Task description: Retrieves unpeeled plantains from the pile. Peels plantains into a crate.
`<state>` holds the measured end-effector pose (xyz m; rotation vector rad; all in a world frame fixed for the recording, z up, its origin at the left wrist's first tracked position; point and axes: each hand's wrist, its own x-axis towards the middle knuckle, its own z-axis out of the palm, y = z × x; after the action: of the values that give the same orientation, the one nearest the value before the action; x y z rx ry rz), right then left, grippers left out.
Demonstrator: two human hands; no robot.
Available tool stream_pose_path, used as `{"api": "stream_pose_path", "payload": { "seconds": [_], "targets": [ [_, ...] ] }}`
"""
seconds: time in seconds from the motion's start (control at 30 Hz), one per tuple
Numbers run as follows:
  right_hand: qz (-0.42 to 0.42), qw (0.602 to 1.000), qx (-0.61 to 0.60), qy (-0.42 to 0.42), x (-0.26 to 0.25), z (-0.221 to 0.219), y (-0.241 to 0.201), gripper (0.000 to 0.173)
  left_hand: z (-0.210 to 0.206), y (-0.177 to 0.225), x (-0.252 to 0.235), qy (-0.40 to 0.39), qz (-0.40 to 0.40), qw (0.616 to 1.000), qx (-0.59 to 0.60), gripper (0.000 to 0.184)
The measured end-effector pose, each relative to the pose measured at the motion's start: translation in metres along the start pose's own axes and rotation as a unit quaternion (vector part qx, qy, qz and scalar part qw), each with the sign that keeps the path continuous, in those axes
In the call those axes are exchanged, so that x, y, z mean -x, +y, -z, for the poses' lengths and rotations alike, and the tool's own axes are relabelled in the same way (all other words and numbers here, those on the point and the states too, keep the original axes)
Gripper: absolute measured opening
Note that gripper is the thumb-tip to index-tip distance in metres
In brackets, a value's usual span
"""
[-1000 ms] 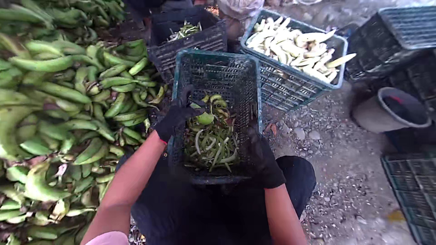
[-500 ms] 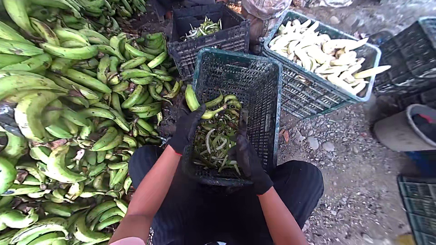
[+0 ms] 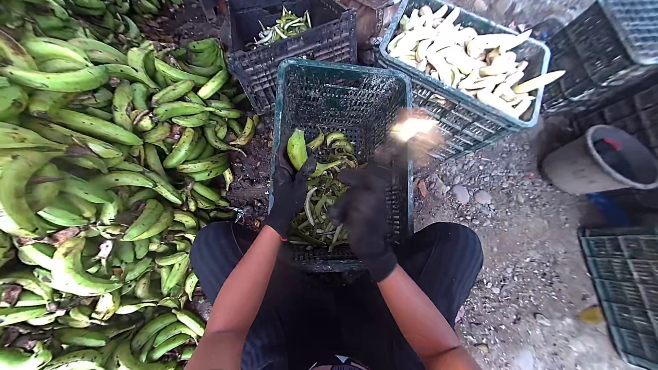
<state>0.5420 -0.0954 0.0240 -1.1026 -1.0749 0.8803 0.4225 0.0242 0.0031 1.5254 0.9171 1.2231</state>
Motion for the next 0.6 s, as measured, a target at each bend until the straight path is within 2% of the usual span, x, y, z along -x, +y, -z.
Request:
{"api": "stream_pose_path", "payload": {
  "seconds": [0.07, 0.1, 0.13, 0.2, 0.27, 0.33, 0.47, 0.53, 0.6],
  "targets": [
    [-0.218, 0.972, 0.058, -0.071, 0.011, 0.008, 0.044, 0.049, 0.0, -0.004, 0.004, -0.017, 0.007, 1.0, 0.009, 0.071],
    [-0.292, 0.952, 0.052, -0.08, 0.011, 0.008, 0.052, 0.054, 0.004, -0.008, 0.006, -0.037, 0.028, 0.999, -0.003, 0.07],
    [-0.325, 0.942, 0.037, -0.074, 0.006, 0.012, 0.053, 0.057, 0.003, -0.012, 0.002, -0.048, 0.051, 0.998, -0.001, 0.071],
    [-0.34, 0.938, 0.017, -0.066, 0.005, 0.023, 0.044, 0.066, -0.005, -0.014, 0.002, -0.043, 0.063, 0.996, 0.035, 0.071],
    [-0.35, 0.936, -0.009, -0.048, -0.002, 0.023, 0.029, 0.069, -0.002, -0.01, 0.0, -0.075, 0.033, 0.994, 0.077, 0.071],
    [-0.348, 0.935, -0.043, -0.059, -0.008, 0.031, 0.017, 0.066, 0.0, -0.01, -0.008, -0.126, 0.002, 0.986, 0.113, 0.071],
    [-0.379, 0.921, -0.054, -0.076, -0.019, 0.041, 0.01, 0.066, 0.009, -0.012, -0.012, -0.207, -0.053, 0.973, 0.092, 0.062],
    [-0.344, 0.933, -0.06, -0.092, -0.025, 0.046, 0.007, 0.061, 0.015, -0.016, -0.014, -0.217, -0.087, 0.97, 0.066, 0.059],
    [-0.261, 0.96, -0.057, -0.081, -0.025, 0.045, -0.004, 0.056, 0.017, -0.019, -0.014, -0.201, -0.101, 0.973, 0.041, 0.057]
  ]
}}
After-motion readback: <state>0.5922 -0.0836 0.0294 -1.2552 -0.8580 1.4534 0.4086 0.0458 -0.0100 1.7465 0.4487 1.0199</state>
